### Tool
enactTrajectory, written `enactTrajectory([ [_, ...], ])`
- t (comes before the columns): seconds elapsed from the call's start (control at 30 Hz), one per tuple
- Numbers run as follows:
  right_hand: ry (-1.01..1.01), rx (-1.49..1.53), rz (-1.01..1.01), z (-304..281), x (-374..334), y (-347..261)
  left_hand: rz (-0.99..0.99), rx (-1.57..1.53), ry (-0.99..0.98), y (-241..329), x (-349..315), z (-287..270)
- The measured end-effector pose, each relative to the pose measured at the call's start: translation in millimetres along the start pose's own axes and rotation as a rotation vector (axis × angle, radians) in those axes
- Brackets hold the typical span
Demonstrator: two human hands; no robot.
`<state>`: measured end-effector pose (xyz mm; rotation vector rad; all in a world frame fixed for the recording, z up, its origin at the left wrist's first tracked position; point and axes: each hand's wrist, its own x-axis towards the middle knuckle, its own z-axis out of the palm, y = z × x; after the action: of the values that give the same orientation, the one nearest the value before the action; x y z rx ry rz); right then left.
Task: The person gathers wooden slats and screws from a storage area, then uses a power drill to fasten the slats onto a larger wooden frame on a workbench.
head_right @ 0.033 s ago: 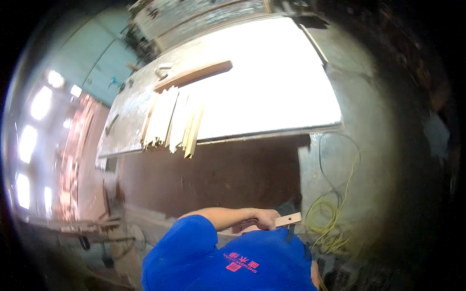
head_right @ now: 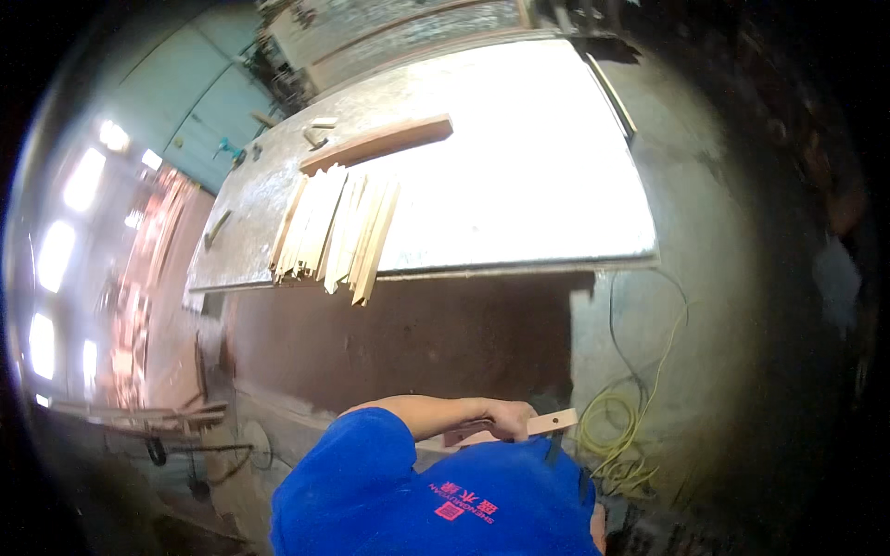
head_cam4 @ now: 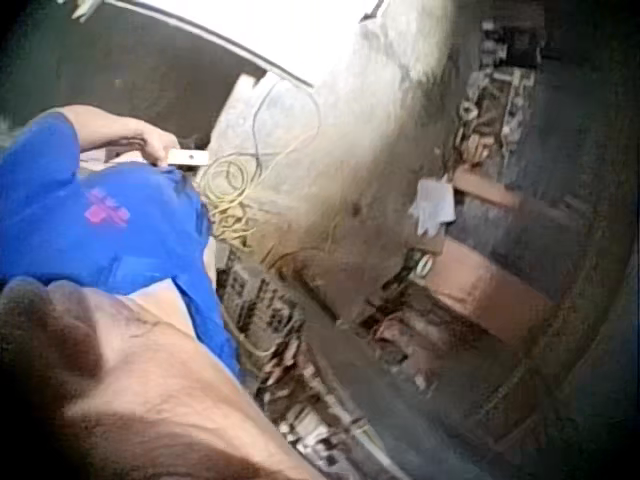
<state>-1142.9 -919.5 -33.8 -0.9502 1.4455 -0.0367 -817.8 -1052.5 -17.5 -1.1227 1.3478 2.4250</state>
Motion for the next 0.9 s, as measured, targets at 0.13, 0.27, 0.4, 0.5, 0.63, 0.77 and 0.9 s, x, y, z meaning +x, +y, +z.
enactTrajectory([
  [0.13,-0.007,0.061,-0.001,-108.7,58.1,-80.6,0.105,-0.168,0.093,91.8,9.9,-45.6],
  [0.27,-0.028,0.107,0.0,-190.5,102.2,-122.3,0.323,-0.231,0.114,116.6,53.0,-81.3],
  [0.4,-0.044,0.154,-0.011,-279.5,138.5,-152.0,0.325,-0.24,0.189,182.9,87.4,-94.1],
  [0.5,-0.026,0.218,-0.013,-373.1,159.9,-165.4,0.357,-0.286,0.267,230.5,134.0,-118.7],
  [0.63,0.07,0.444,-0.006,-521.8,153.9,-158.3,0.421,-0.079,0.401,331.0,217.1,-160.1],
  [0.77,0.006,0.637,0.016,-622.5,135.7,-162.5,0.329,-0.24,0.368,407.4,265.7,-171.1],
  [0.9,-0.187,0.276,-0.075,-720.8,157.4,-169.7,0.153,0.044,0.281,545.5,313.2,-193.8],
])
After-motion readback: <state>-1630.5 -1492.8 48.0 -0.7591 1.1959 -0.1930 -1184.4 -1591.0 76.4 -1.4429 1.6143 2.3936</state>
